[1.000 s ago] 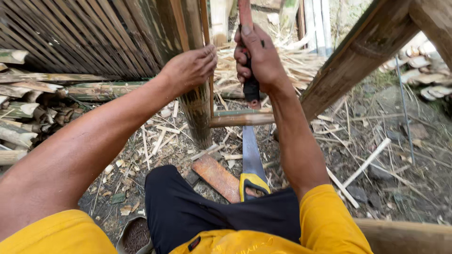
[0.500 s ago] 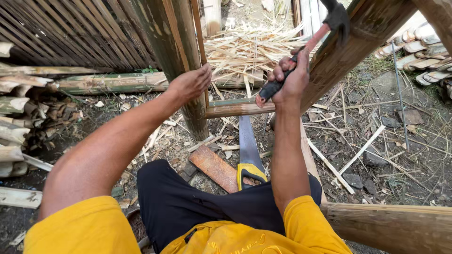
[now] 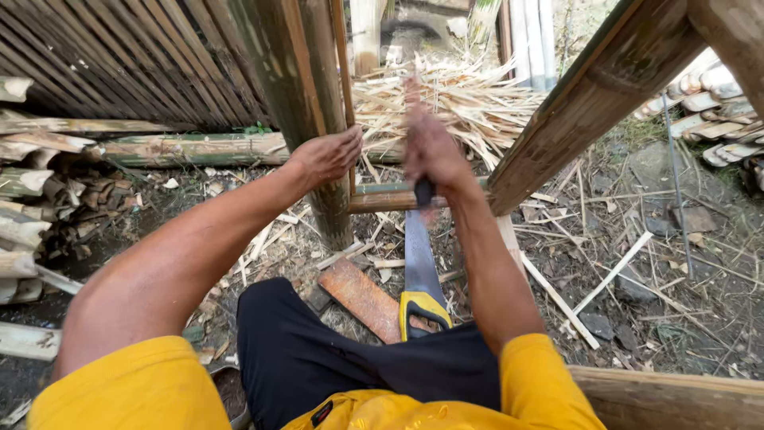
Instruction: The person sits on the ground and uses a hammer to drive nails into bamboo strips, securing them to a larger bamboo frame. They also use a hand saw to cut bamboo pieces to size and a knife to trim the material. The person works on a partially constructed bamboo structure in an outdoor setting.
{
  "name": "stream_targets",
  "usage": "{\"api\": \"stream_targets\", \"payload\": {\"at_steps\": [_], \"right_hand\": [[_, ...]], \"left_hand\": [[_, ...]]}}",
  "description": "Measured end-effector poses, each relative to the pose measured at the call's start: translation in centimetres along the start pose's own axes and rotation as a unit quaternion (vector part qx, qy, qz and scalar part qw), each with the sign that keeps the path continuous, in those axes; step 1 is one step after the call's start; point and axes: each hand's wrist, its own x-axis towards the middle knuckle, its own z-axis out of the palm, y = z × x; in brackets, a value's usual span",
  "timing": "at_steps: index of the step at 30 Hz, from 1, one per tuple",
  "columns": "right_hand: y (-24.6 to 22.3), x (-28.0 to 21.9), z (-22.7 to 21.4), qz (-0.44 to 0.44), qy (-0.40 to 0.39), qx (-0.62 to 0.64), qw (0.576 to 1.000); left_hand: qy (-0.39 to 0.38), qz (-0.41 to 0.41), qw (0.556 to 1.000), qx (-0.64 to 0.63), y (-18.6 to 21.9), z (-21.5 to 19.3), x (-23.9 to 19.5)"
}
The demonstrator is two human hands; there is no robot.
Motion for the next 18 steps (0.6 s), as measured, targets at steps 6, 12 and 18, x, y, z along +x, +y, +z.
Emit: {"api": "stream_targets", "payload": {"at_steps": [6, 12, 18], "right_hand": [[-2.0, -1.4, -0.5, -0.005, 0.049, 0.151, 0.987], [1.0, -2.7, 1.8, 0.134, -0.11, 0.019, 0.985], [-0.2, -1.3, 1.0, 0.017, 0.089, 0.187, 0.978]], "left_hand": [[-0.02, 0.02, 1.0, 0.0, -1.1, 0.1, -0.7], [0.015, -0.01, 1.0, -0.025, -0.3, 0.6, 0.5], [-0.002, -0.001, 1.0, -0.004, 0.0, 0.5, 0.4]]}}
